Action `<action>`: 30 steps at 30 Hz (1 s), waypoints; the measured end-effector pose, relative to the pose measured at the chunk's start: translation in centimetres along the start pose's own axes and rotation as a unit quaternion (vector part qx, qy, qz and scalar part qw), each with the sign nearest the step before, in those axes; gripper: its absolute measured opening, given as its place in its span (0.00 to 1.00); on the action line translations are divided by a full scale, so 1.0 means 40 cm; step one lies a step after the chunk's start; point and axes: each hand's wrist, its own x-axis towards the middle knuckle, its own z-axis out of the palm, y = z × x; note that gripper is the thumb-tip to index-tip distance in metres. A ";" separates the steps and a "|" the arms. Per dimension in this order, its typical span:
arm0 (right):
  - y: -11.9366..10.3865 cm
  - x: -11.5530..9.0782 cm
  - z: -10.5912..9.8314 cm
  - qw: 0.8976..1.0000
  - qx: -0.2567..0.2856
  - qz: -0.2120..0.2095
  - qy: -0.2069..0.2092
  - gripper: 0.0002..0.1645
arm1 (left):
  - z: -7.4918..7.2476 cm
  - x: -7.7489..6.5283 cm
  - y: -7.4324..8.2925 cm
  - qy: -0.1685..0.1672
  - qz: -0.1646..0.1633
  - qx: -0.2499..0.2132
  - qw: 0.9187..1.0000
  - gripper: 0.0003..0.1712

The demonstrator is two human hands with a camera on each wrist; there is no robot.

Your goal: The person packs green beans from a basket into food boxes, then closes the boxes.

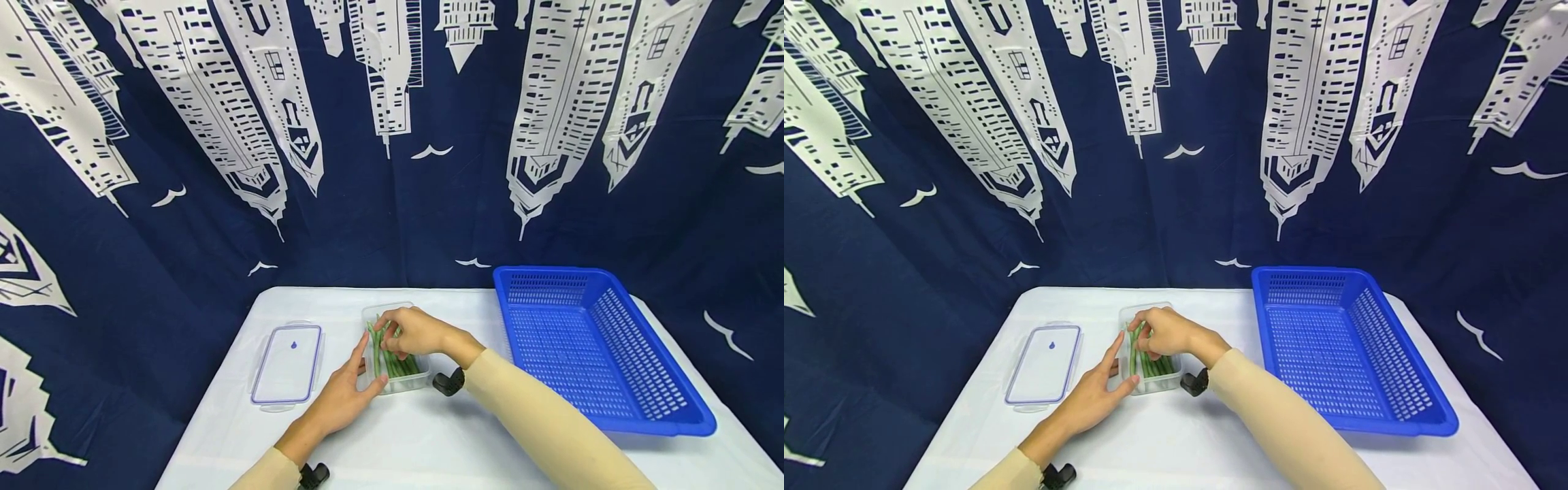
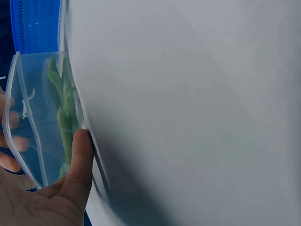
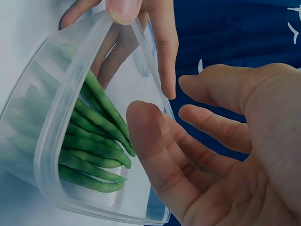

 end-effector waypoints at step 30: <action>0.013 -0.115 0.035 0.985 -0.058 -0.047 0.155 0.18 | 0.003 -0.002 0.003 0.002 -0.001 0.007 1.000 0.57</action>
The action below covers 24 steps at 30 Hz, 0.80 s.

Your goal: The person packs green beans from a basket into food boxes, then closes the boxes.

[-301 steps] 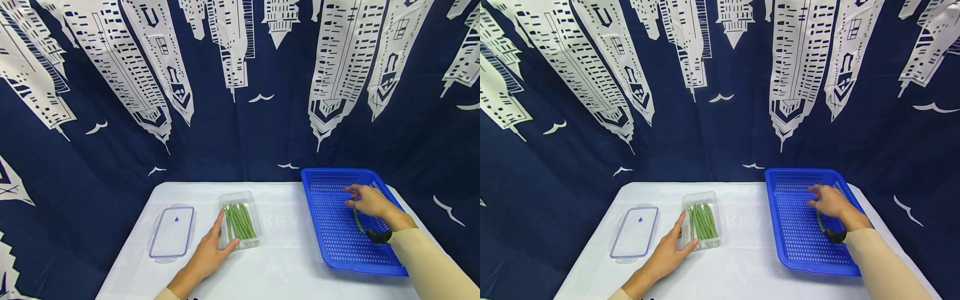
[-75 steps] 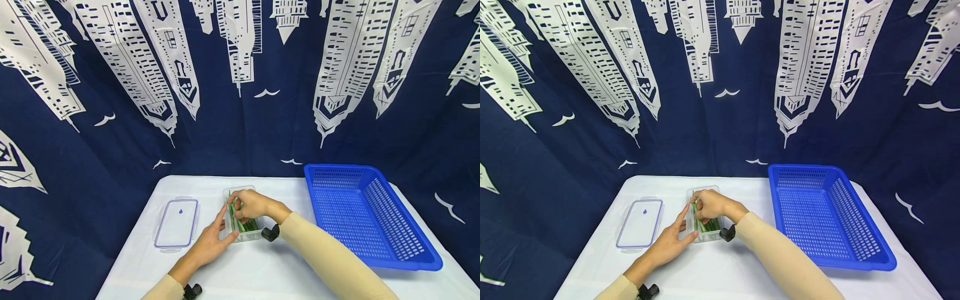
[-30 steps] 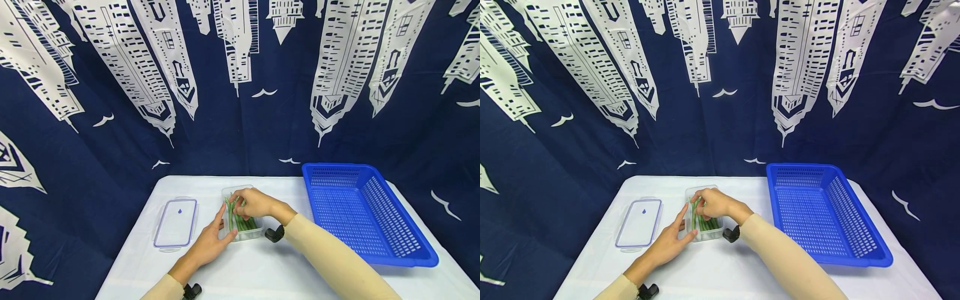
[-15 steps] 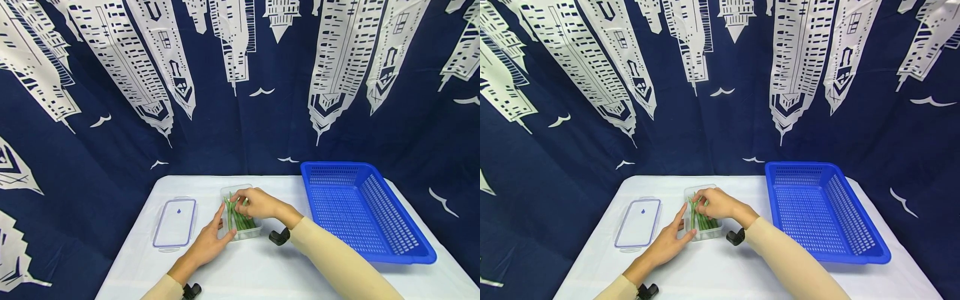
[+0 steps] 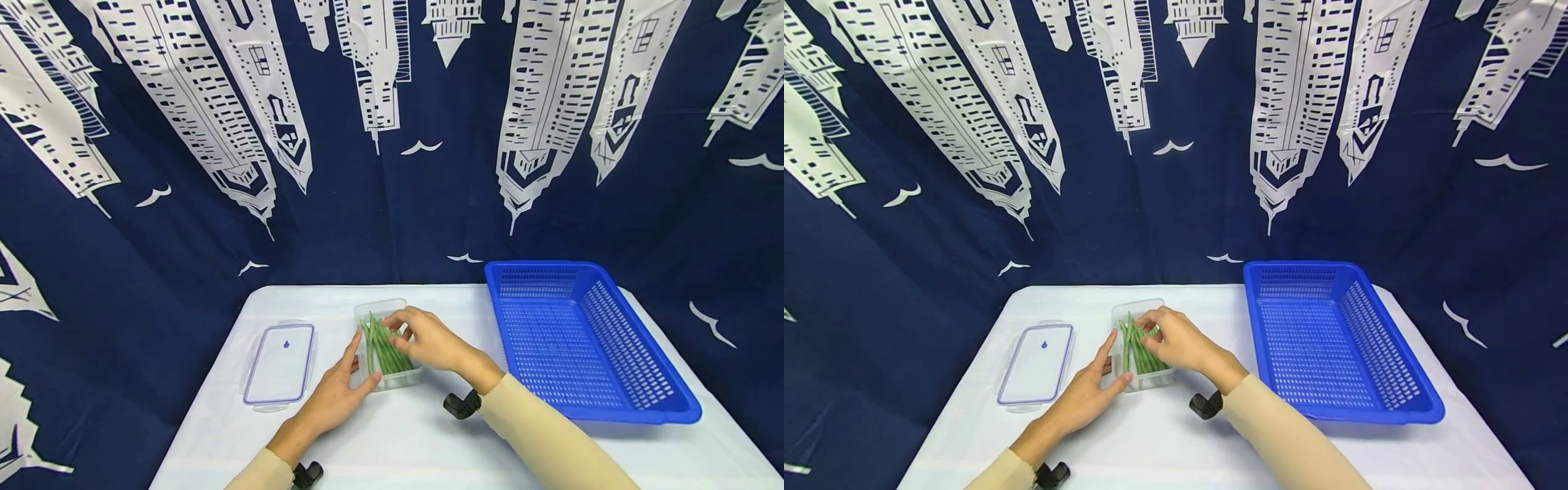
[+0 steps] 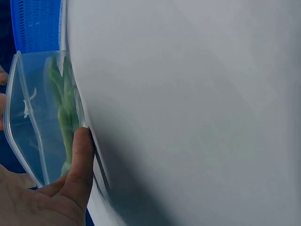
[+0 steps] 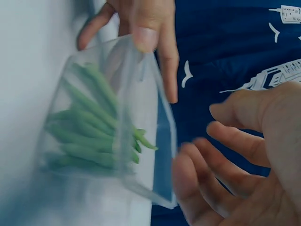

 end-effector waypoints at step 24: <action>0.049 -0.082 0.061 0.992 -0.059 0.096 -0.049 0.60 | -0.062 0.013 -0.026 -0.036 0.051 -0.021 0.998 0.54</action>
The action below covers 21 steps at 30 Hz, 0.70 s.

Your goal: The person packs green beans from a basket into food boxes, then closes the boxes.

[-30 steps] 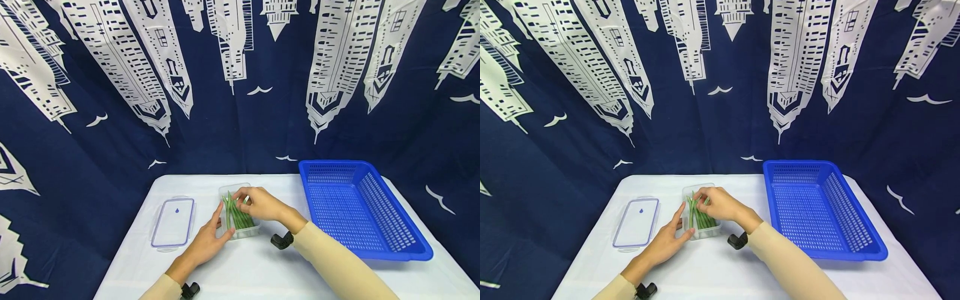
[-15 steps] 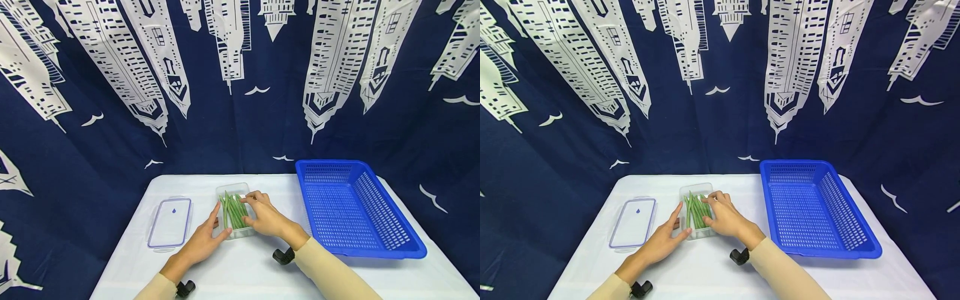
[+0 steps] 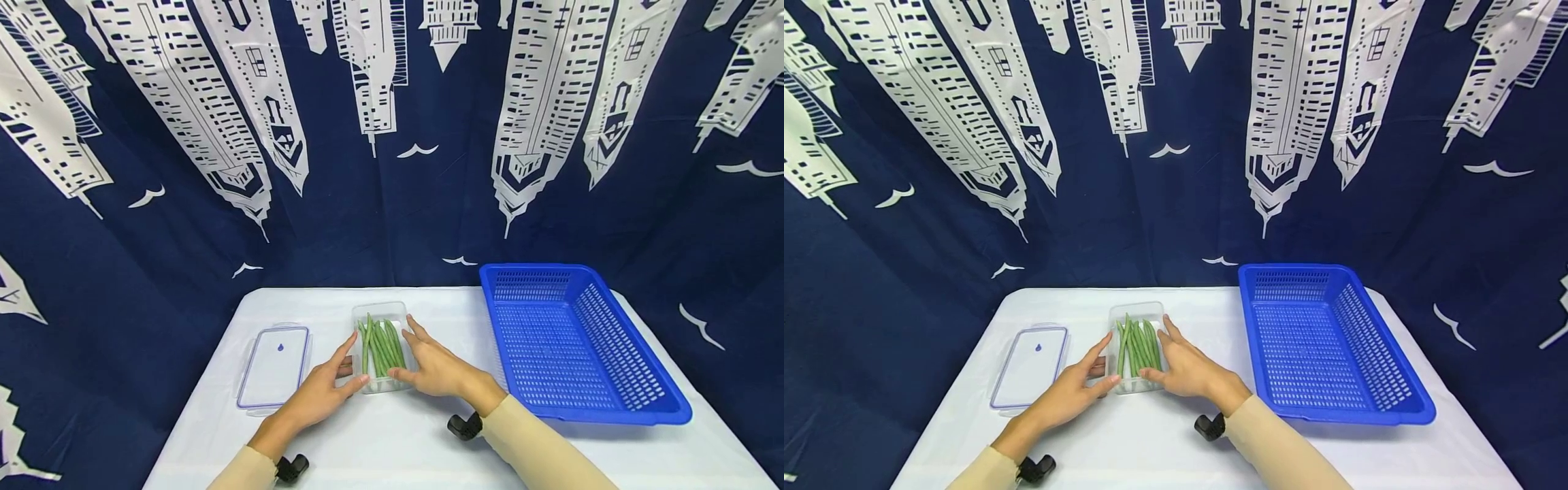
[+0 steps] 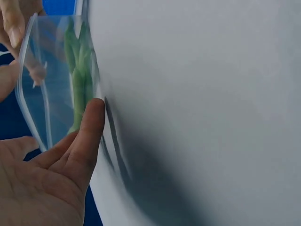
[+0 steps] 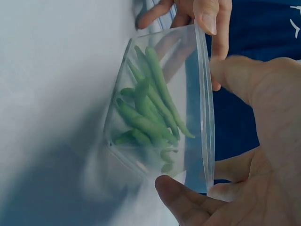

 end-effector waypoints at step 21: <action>0.016 -0.013 0.016 0.999 0.012 0.011 0.043 0.66 | -0.214 -0.072 -0.117 0.220 -0.154 0.126 0.955 0.39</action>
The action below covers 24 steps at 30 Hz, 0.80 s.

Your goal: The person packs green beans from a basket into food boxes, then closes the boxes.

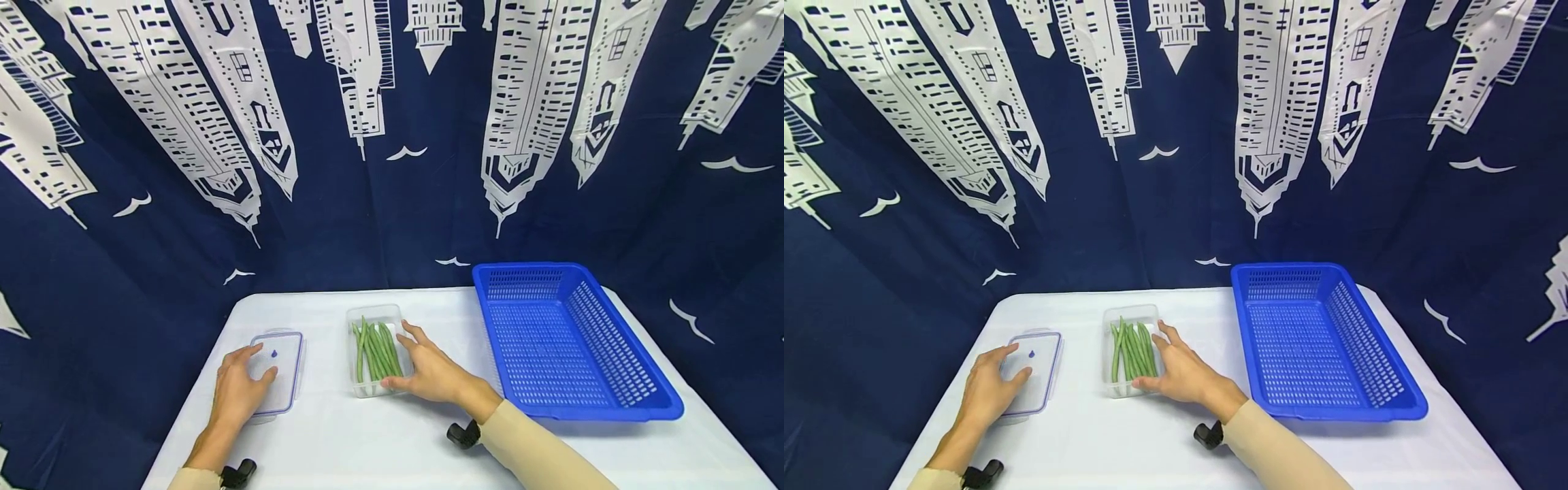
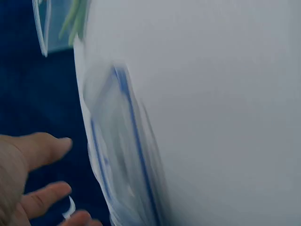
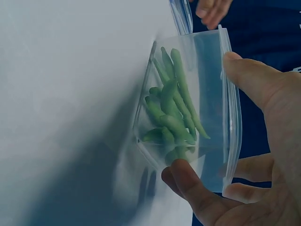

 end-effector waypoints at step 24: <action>0.004 0.006 0.013 0.998 0.041 0.038 0.025 0.75 | -0.062 0.005 -0.114 -0.029 -0.083 0.020 0.996 0.48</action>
